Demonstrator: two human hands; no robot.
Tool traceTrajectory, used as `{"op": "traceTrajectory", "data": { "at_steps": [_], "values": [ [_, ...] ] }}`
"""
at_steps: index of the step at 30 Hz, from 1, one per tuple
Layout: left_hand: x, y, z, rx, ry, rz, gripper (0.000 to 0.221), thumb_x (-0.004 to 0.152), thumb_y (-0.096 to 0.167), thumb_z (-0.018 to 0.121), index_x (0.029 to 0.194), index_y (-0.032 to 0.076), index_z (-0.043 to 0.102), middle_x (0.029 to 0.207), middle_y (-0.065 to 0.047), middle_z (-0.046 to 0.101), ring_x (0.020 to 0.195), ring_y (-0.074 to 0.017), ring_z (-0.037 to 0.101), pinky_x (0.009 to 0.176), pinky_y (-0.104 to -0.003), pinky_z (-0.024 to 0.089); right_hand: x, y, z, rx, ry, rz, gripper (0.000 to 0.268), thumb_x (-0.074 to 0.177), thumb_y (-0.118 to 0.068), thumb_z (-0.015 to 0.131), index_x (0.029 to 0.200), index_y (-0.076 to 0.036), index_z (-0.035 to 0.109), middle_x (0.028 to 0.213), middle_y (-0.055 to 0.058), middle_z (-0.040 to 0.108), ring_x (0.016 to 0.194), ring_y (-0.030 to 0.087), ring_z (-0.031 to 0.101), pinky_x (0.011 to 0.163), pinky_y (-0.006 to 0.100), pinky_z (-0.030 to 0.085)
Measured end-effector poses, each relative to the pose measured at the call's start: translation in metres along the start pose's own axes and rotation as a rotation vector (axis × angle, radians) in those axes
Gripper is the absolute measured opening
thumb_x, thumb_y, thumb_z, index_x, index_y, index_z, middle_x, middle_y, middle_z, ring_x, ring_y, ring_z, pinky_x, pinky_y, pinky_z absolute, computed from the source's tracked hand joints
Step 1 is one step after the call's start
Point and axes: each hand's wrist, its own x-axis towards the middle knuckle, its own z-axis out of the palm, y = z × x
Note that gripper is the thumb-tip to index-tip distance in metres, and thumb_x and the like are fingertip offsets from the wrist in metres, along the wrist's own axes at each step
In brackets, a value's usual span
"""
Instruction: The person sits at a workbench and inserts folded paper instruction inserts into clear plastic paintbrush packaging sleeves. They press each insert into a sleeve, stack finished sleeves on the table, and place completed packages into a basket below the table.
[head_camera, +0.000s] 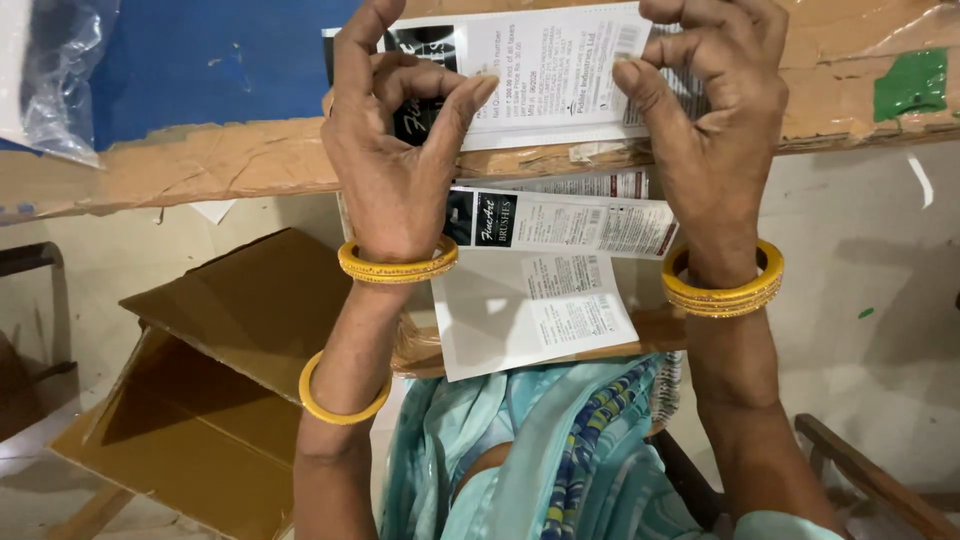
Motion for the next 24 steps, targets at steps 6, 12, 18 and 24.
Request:
{"op": "traceTrajectory", "data": {
  "at_steps": [6,12,18,24],
  "values": [
    [-0.002,-0.004,-0.001,-0.031,-0.002,-0.050,0.063,0.098,-0.001,0.083,0.147,0.002,0.042,0.093,-0.006,0.073,0.094,-0.0106,0.068,0.095,-0.025,0.053,0.000,0.011,0.000,-0.030,-0.027,-0.067,0.016,0.106,-0.014,0.081,0.103,-0.001,0.072,0.131,0.007,0.069,0.132,0.021,0.050,0.106,0.036,0.049],
    [-0.003,-0.006,0.001,-0.027,-0.002,-0.037,0.063,0.099,-0.001,0.082,0.148,0.000,0.042,0.094,-0.006,0.074,0.095,-0.0109,0.070,0.095,-0.026,0.055,-0.002,0.019,0.000,-0.100,-0.034,-0.135,0.017,0.109,-0.013,0.082,0.106,0.001,0.074,0.134,0.010,0.071,0.136,0.023,0.049,0.111,0.037,0.047],
    [-0.001,-0.002,0.002,-0.027,0.039,-0.056,0.062,0.096,-0.002,0.082,0.145,0.000,0.044,0.092,-0.007,0.072,0.090,-0.0118,0.071,0.090,-0.026,0.056,0.002,0.005,0.002,-0.100,-0.031,-0.076,0.019,0.105,-0.017,0.080,0.102,0.000,0.074,0.128,0.009,0.071,0.136,0.023,0.049,0.104,0.034,0.048],
    [-0.007,-0.017,0.005,-0.006,0.058,0.027,0.062,0.098,0.002,0.082,0.146,0.003,0.043,0.094,-0.006,0.073,0.094,-0.0114,0.074,0.091,-0.026,0.057,-0.003,0.019,0.000,-0.108,-0.043,-0.053,0.023,0.110,-0.023,0.082,0.106,-0.001,0.074,0.131,0.009,0.072,0.138,0.023,0.048,0.103,0.032,0.051]
  ]
}}
